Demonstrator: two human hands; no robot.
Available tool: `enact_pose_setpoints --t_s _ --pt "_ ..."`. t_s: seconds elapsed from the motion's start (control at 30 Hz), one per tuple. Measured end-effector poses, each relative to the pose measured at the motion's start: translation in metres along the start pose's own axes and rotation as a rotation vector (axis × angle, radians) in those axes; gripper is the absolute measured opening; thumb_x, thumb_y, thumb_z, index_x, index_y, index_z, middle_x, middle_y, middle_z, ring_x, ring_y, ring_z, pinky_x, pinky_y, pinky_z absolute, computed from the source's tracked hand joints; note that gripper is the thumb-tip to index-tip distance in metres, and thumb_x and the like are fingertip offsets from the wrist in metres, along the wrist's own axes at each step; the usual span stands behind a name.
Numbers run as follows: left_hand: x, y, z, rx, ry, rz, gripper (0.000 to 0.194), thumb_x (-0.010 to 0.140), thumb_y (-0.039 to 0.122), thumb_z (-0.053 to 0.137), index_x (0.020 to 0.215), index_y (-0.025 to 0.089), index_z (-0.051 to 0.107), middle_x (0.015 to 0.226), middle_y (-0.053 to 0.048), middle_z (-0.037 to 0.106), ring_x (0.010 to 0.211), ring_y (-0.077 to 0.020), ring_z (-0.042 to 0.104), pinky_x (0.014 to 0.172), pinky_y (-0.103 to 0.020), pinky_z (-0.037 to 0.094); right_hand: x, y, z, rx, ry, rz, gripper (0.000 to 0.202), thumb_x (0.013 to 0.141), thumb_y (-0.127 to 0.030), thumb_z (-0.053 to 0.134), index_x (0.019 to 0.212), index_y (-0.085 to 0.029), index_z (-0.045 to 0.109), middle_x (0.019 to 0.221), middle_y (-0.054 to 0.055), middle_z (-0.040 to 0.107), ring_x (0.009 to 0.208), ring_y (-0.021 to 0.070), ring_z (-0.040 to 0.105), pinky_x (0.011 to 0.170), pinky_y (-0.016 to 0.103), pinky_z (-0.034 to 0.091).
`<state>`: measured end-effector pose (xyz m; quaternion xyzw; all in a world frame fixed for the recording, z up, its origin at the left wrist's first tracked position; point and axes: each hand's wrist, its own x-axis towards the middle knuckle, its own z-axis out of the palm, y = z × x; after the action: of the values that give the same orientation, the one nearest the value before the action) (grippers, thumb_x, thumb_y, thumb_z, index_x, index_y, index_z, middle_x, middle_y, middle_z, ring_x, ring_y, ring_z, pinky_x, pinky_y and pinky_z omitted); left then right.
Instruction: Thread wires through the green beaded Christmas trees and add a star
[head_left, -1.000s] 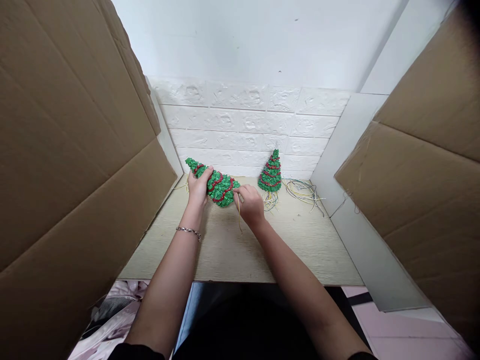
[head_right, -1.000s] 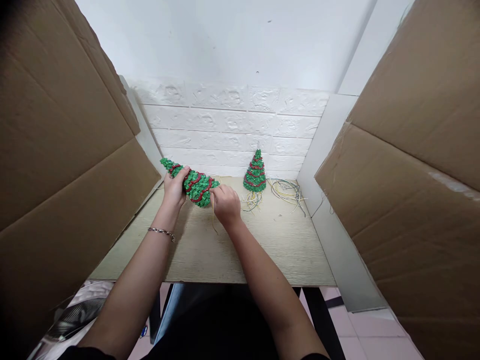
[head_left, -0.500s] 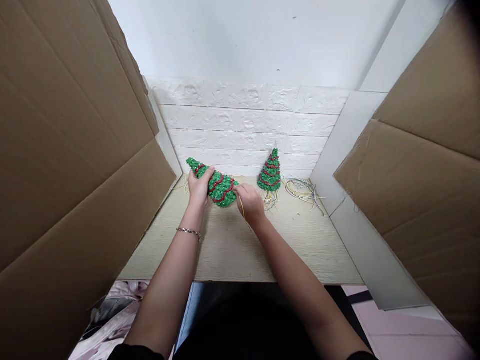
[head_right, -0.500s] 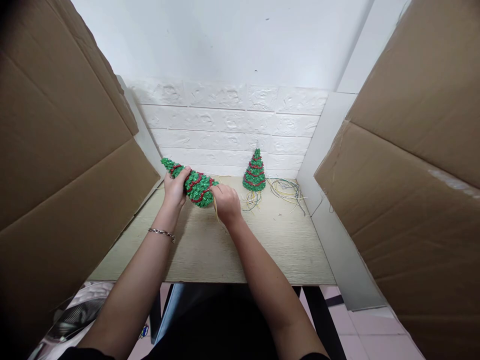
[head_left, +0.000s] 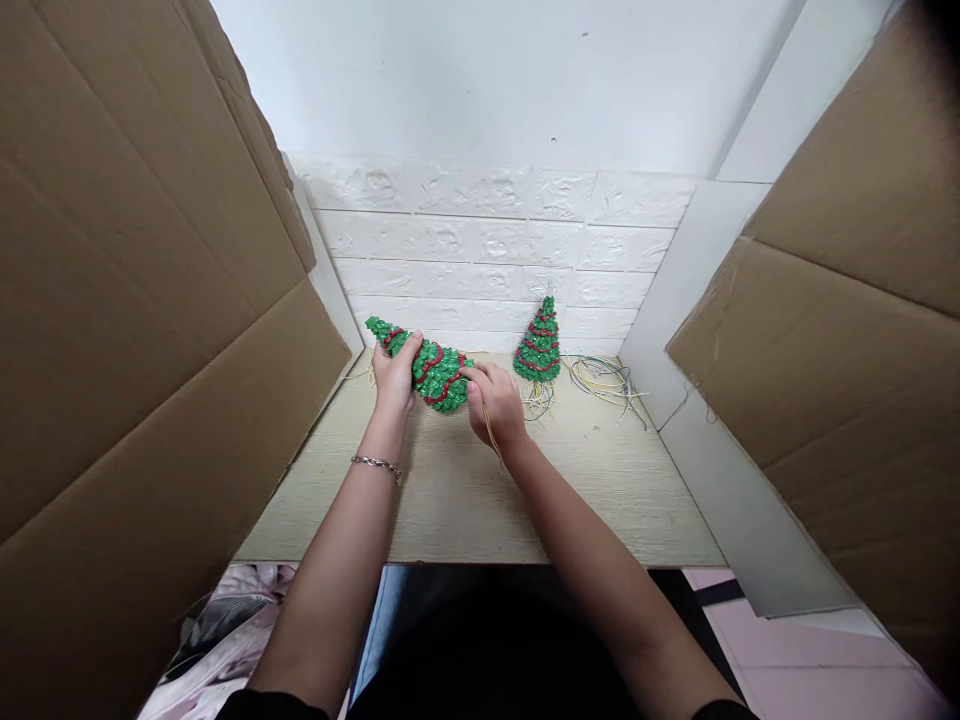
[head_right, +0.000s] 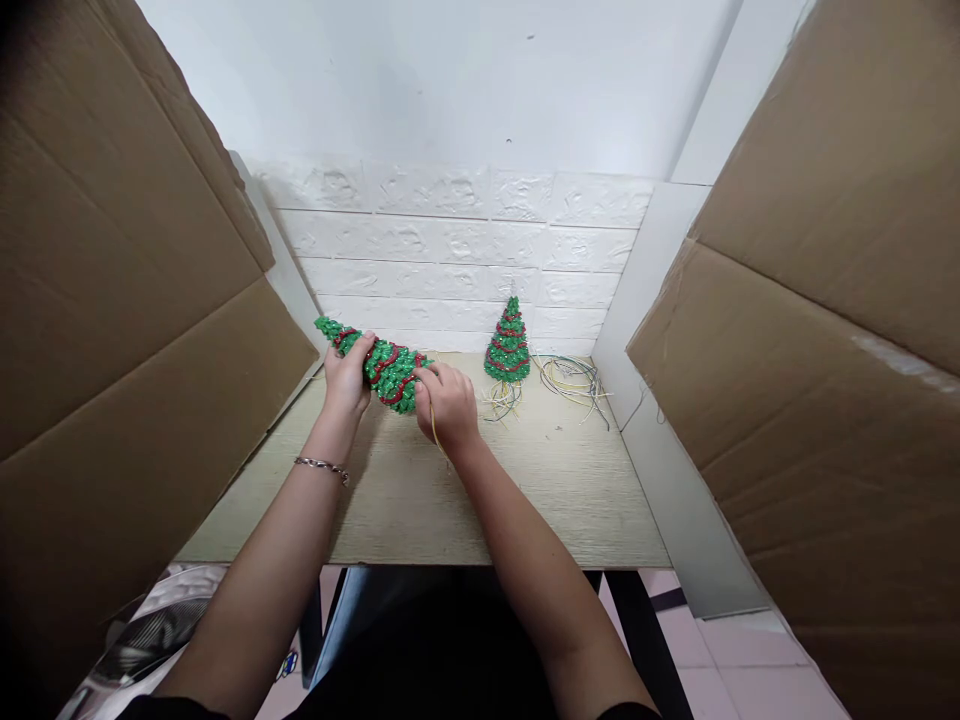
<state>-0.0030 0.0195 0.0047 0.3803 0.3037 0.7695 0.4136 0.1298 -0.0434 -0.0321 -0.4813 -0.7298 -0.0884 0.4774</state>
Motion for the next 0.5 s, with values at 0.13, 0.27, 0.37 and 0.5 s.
enact_pose_setpoints --t_s 0.13,0.27,0.37,0.5 --pt "-0.001 0.000 0.001 -0.010 -0.036 -0.011 0.040 0.050 0.033 0.080 0.073 0.015 0.052 0.068 0.001 0.055 0.060 -0.0101 0.053 0.060 -0.024 0.046 0.000 0.000 0.003 0.045 0.072 0.061 0.043 0.094 -0.029 0.023 0.125 -0.018 0.051 0.128 0.011 0.045 0.116 0.0217 0.039 0.097 0.038 0.033" --pt "-0.003 -0.003 0.002 -0.028 -0.073 -0.021 0.038 0.051 0.032 0.080 0.072 0.015 0.052 0.068 0.001 0.054 0.060 -0.0096 0.053 0.059 -0.023 0.046 -0.003 0.004 0.014 -0.013 0.045 0.106 0.045 0.095 -0.036 0.023 0.132 -0.023 0.044 0.141 0.010 0.033 0.124 0.0264 0.032 0.099 0.046 0.030" --pt "-0.004 -0.004 0.003 -0.056 -0.072 -0.030 0.037 0.051 0.032 0.080 0.070 0.016 0.052 0.066 0.001 0.053 0.058 -0.0094 0.051 0.057 -0.023 0.045 -0.005 0.008 0.021 -0.065 -0.015 0.104 0.047 0.094 -0.041 0.025 0.136 -0.025 0.039 0.144 0.011 0.029 0.123 0.0295 0.032 0.097 0.049 0.030" --pt "-0.002 -0.004 0.002 -0.102 -0.023 -0.048 0.038 0.049 0.033 0.080 0.069 0.015 0.053 0.069 0.000 0.055 0.060 -0.0104 0.052 0.059 -0.025 0.046 -0.006 0.007 0.020 -0.088 -0.013 0.075 0.059 0.088 -0.054 0.036 0.137 -0.021 0.036 0.143 0.014 0.030 0.123 0.0302 0.034 0.098 0.048 0.031"
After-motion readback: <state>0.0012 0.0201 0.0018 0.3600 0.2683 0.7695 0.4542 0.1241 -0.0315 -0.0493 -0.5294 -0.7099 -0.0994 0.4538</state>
